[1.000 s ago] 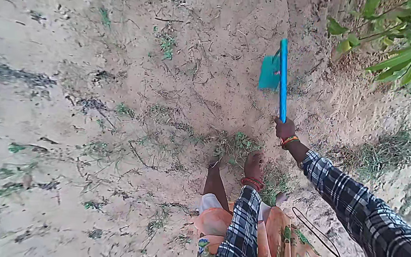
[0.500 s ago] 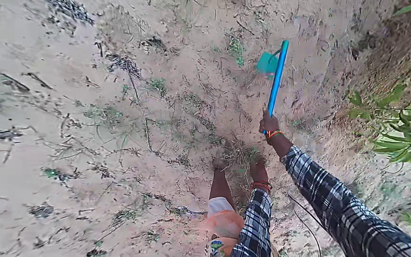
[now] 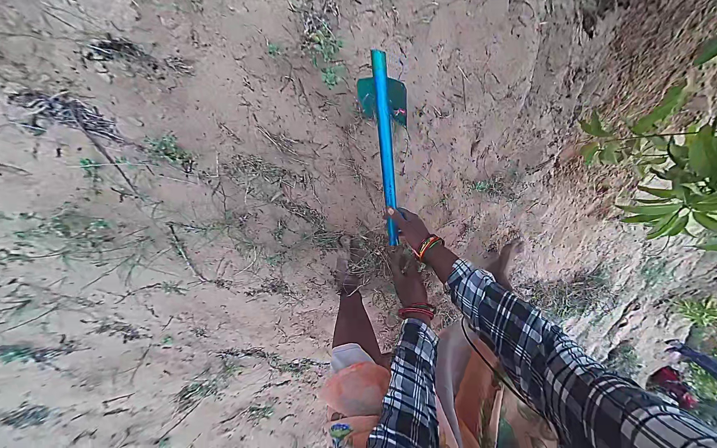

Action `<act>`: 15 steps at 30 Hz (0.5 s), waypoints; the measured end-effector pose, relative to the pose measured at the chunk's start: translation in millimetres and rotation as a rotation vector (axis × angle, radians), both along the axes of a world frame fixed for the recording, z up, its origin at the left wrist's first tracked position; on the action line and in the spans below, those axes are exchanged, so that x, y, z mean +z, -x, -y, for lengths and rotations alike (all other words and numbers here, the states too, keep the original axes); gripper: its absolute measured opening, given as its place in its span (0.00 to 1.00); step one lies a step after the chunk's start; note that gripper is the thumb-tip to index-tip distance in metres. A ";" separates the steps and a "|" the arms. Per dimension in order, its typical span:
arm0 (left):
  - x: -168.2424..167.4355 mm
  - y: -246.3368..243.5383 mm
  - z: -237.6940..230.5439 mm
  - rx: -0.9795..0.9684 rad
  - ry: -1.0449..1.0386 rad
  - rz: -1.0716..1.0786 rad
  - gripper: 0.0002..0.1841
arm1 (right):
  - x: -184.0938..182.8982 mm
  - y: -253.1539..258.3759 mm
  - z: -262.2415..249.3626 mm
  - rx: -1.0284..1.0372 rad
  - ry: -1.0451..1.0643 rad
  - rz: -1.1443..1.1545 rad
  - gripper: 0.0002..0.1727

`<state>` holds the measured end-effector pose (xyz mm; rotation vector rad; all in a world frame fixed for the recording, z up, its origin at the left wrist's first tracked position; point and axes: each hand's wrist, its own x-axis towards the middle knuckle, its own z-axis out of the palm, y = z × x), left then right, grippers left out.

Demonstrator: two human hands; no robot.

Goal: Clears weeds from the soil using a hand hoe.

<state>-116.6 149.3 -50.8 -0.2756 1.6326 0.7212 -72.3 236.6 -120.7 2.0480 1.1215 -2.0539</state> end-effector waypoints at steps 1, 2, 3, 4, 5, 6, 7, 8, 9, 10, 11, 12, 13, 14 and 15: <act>-3.2 -3.4 -1.9 -0.033 -0.014 -0.008 0.24 | -4.1 -11.9 -7.6 0.026 0.013 -0.035 0.36; -6.9 -8.1 -6.0 -0.037 -0.036 -0.016 0.23 | -7.7 -25.5 -16.7 0.049 0.024 -0.051 0.36; -7.5 -14.5 -10.7 -0.040 -0.054 -0.023 0.21 | -12.1 -42.7 -23.5 0.079 0.022 -0.037 0.36; -4.6 -20.1 -12.8 -0.041 -0.052 -0.029 0.20 | -16.0 -62.5 -26.5 0.108 0.037 -0.014 0.35; -3.8 -25.4 -14.2 -0.050 -0.056 -0.036 0.20 | -21.9 -83.2 -30.2 0.131 0.049 0.027 0.31; -8.6 -32.4 -12.5 -0.069 -0.079 -0.047 0.19 | -30.8 -107.3 -35.2 0.161 0.056 0.085 0.27; -19.0 -42.7 -2.5 -0.090 -0.138 -0.054 0.19 | -40.4 -136.2 -37.2 0.195 0.052 0.157 0.25; -36.3 -56.2 18.9 -0.116 -0.242 -0.073 0.19 | -48.6 -168.0 -35.3 0.223 0.063 0.231 0.23; -57.1 -70.3 43.3 -0.136 -0.322 -0.098 0.19 | -56.3 -200.2 -31.1 0.241 0.084 0.299 0.22; -55.9 -77.4 44.2 -0.140 -0.157 -0.008 0.19 | -63.0 -230.0 -25.5 0.238 0.114 0.352 0.21; -60.1 -88.1 51.9 -0.145 -0.057 -0.001 0.19 | -69.3 -256.6 -16.7 0.224 0.143 0.407 0.21; -56.5 -98.2 53.3 -0.145 0.027 0.012 0.19 | -74.2 -278.6 -7.5 0.215 0.171 0.458 0.20; -53.8 -106.3 51.9 -0.144 0.104 0.026 0.19 | -77.9 -293.7 -0.8 0.216 0.204 0.508 0.20; -48.0 -112.0 46.6 -0.147 0.145 0.056 0.20 | -82.8 -302.4 4.3 0.211 0.238 0.546 0.21; -45.5 -116.4 44.8 -0.157 0.165 0.076 0.20 | -88.4 -306.5 10.9 0.160 0.271 0.562 0.23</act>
